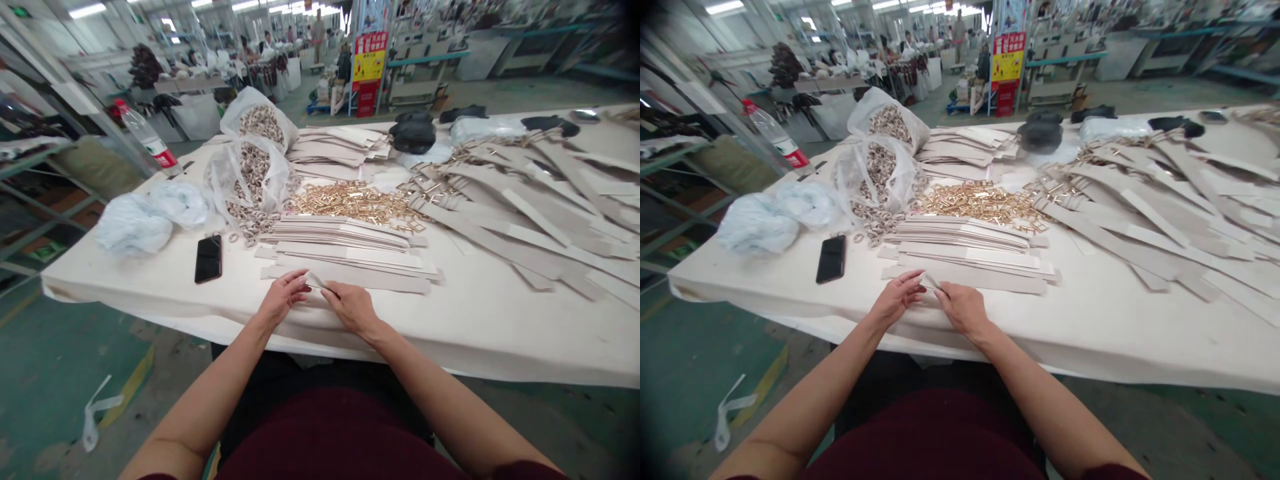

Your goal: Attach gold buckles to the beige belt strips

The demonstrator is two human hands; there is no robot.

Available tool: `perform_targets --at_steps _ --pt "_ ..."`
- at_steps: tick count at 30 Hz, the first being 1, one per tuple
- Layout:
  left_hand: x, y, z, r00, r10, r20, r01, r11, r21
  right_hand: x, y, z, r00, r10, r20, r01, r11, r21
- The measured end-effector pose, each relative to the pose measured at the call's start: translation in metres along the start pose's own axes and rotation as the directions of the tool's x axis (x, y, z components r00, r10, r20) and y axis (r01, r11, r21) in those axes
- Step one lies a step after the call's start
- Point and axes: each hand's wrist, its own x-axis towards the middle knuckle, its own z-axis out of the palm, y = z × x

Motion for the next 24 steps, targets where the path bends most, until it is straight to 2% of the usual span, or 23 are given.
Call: perform_targets --at_steps 6,11,14,16,20,22,24 --pt "0.0 -0.007 0.001 0.991 0.122 -0.048 -0.111 0.976 0.188 0.0 0.004 0.003 0.999 0.01 0.051 -0.005 0.994 -0.11" --pt "-0.005 -0.014 0.005 0.959 0.283 -0.019 -0.248 0.867 0.432 -0.001 0.005 0.005 0.996 -0.042 0.076 0.058 0.974 -0.219" --pt "-0.008 -0.017 0.009 0.946 0.324 -0.002 -0.278 0.813 0.512 -0.004 0.008 0.006 0.991 -0.068 0.116 0.102 0.945 -0.31" --pt "-0.01 -0.018 0.012 0.949 0.314 0.007 -0.275 0.818 0.505 -0.006 0.011 0.007 0.988 -0.083 0.13 0.123 0.933 -0.338" --pt "-0.01 -0.023 0.017 0.979 0.198 0.043 -0.199 0.896 0.396 -0.008 0.015 0.005 0.978 -0.124 0.167 0.173 0.929 -0.326" --pt "-0.011 -0.026 0.021 0.984 0.179 0.016 -0.172 0.913 0.369 -0.005 0.014 0.004 0.985 -0.108 0.136 0.142 0.953 -0.268" --pt "-0.012 -0.026 0.026 0.976 0.218 -0.018 -0.196 0.906 0.374 -0.001 0.01 0.003 0.995 -0.052 0.08 0.067 0.978 -0.196"
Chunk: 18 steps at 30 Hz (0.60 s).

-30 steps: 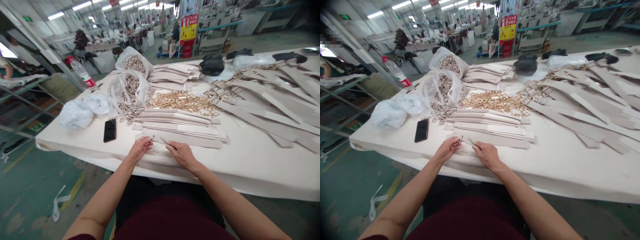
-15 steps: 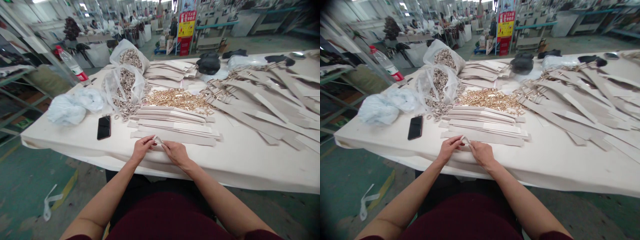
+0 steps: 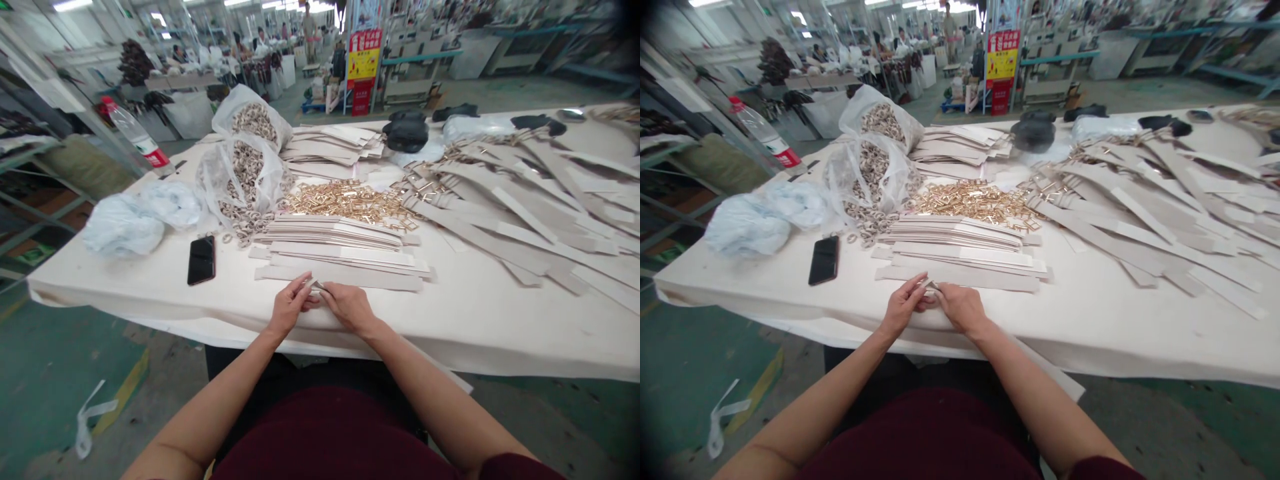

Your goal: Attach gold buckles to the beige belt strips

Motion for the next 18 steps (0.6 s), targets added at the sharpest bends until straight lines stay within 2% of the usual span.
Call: perform_targets --at_steps 4,7,10,15,18 --pt "0.003 0.01 0.011 0.988 0.145 -0.062 -0.142 0.988 0.056 0.009 -0.003 -0.005 0.987 0.149 -0.059 -0.135 0.97 0.203" --pt "0.01 0.019 0.017 0.974 0.214 -0.074 -0.206 0.974 0.099 0.012 0.001 -0.01 0.98 0.151 -0.13 -0.085 0.907 0.413" --pt "0.014 0.024 0.025 0.969 0.242 -0.056 -0.236 0.967 0.091 0.014 0.008 -0.016 0.967 0.161 -0.197 -0.042 0.865 0.5" --pt "0.017 0.028 0.037 0.969 0.232 0.089 -0.235 0.972 0.025 0.021 0.018 -0.028 0.948 0.202 -0.246 -0.023 0.815 0.58" --pt "0.028 0.034 0.037 0.977 0.21 0.019 -0.209 0.977 -0.03 0.025 0.025 -0.03 0.947 0.227 -0.23 -0.048 0.803 0.595"
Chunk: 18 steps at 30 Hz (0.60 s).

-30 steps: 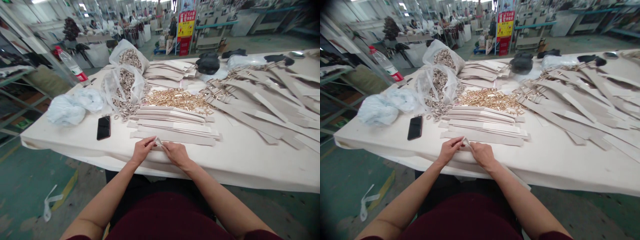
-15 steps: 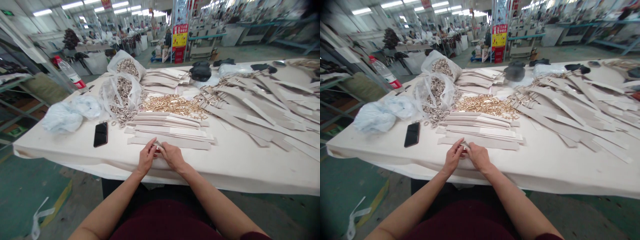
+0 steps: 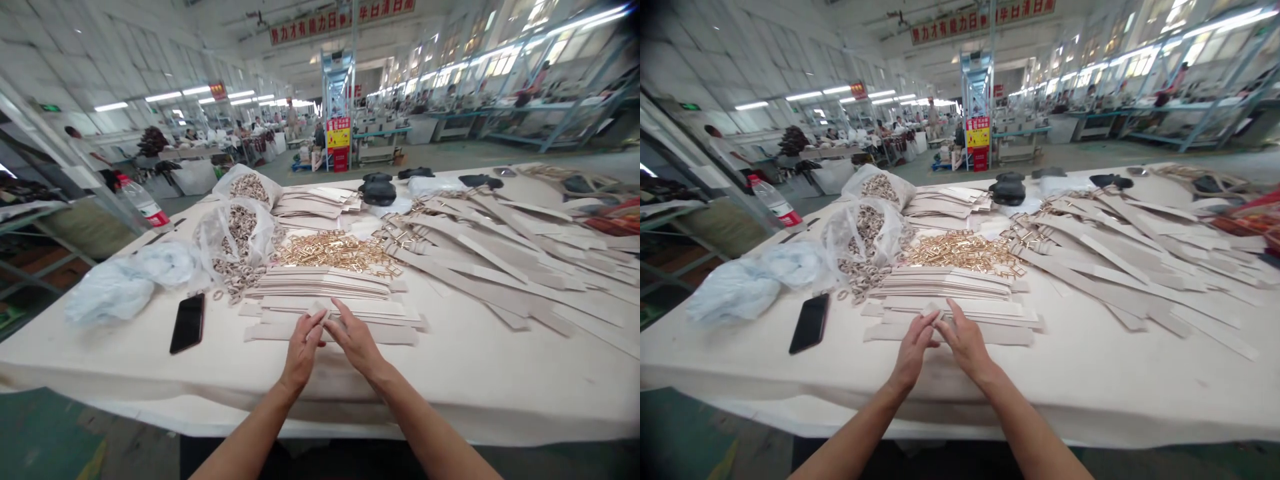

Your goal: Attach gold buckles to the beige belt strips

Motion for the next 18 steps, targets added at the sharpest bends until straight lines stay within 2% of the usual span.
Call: perform_targets --at_steps 3,5,9,11,13,14,15,16,17,18 --pt "0.015 0.003 0.002 0.992 -0.061 -0.106 0.049 0.992 -0.113 0.003 0.005 0.0 1.0 0.004 0.004 -0.004 0.998 -0.064" --pt "0.019 0.003 0.008 0.99 -0.101 -0.102 0.079 0.977 -0.2 0.006 0.006 0.001 1.0 -0.01 -0.012 0.009 0.996 -0.088" --pt "0.021 0.001 0.022 0.991 -0.131 -0.004 0.126 0.96 -0.248 0.016 0.006 -0.007 0.998 0.043 -0.041 -0.043 0.999 -0.014" --pt "0.033 0.002 0.016 0.982 -0.133 0.136 0.158 0.969 -0.191 0.019 0.011 -0.015 0.997 0.074 -0.035 -0.072 0.995 0.068" --pt "0.064 0.004 -0.002 0.96 -0.117 0.254 0.135 0.989 -0.053 0.021 0.023 -0.022 0.994 0.104 -0.019 -0.1 0.984 0.15" --pt "0.087 0.005 -0.014 0.959 -0.094 0.267 0.085 0.995 0.047 0.022 0.03 -0.025 0.992 0.13 -0.005 -0.127 0.974 0.188" --pt "0.114 0.006 -0.026 0.979 -0.038 0.202 0.003 0.985 0.172 0.022 0.038 -0.026 0.986 0.164 0.013 -0.163 0.96 0.227" --pt "0.143 0.006 -0.038 0.991 0.049 0.125 -0.088 0.94 0.329 0.022 0.045 -0.025 0.979 0.2 0.032 -0.202 0.943 0.263" --pt "0.174 0.006 -0.048 0.985 0.151 0.083 -0.172 0.855 0.489 0.022 0.051 -0.024 0.972 0.23 0.05 -0.234 0.926 0.296" --pt "0.205 0.005 -0.056 0.967 0.229 0.113 -0.248 0.741 0.625 0.022 0.056 -0.022 0.967 0.247 0.062 -0.254 0.913 0.318"
